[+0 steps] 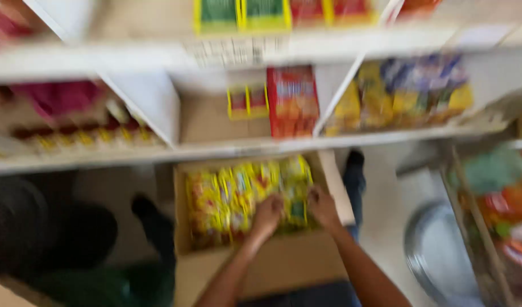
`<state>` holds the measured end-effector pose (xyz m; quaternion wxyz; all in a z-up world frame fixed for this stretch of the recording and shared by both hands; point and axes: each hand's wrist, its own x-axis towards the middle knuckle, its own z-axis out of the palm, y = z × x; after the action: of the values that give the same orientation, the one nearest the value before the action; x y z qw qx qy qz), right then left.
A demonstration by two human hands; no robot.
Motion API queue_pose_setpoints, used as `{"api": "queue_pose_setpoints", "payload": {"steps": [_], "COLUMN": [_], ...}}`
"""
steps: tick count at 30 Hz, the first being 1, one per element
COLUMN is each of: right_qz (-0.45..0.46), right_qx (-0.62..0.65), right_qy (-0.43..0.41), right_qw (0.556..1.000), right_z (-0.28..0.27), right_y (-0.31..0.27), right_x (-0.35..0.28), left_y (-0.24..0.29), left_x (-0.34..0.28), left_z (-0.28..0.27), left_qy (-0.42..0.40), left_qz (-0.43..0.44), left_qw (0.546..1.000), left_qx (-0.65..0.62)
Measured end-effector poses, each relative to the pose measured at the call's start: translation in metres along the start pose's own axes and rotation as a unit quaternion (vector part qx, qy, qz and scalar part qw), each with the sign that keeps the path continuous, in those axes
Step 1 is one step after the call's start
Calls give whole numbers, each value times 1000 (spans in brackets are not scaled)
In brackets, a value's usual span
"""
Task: The person stocks store shelves with small product packets from a box.
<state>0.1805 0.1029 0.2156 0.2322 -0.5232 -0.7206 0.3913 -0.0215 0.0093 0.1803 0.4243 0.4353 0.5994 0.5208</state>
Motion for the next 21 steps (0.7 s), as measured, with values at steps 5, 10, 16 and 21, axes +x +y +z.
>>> {"api": "queue_pose_setpoints", "payload": {"steps": [5, 10, 16, 21], "right_qz": [47, 34, 163, 268], "right_qx": [-103, -253, -95, -36], "right_qy": [-11, -227, -196, -147], "right_qw": [993, 940, 962, 951], "right_z": [20, 49, 99, 117], "right_y": [117, 179, 193, 213], "right_x": [-6, 22, 52, 42], "left_y": [-33, -88, -202, -205], "left_x": [12, 35, 53, 50], "left_z": [17, 50, 105, 100], "left_qy": [22, 42, -9, -2], "left_qz": [-10, -34, -148, -218], "left_qw": [990, 981, 958, 955], "left_qx": [138, 185, 247, 202]}}
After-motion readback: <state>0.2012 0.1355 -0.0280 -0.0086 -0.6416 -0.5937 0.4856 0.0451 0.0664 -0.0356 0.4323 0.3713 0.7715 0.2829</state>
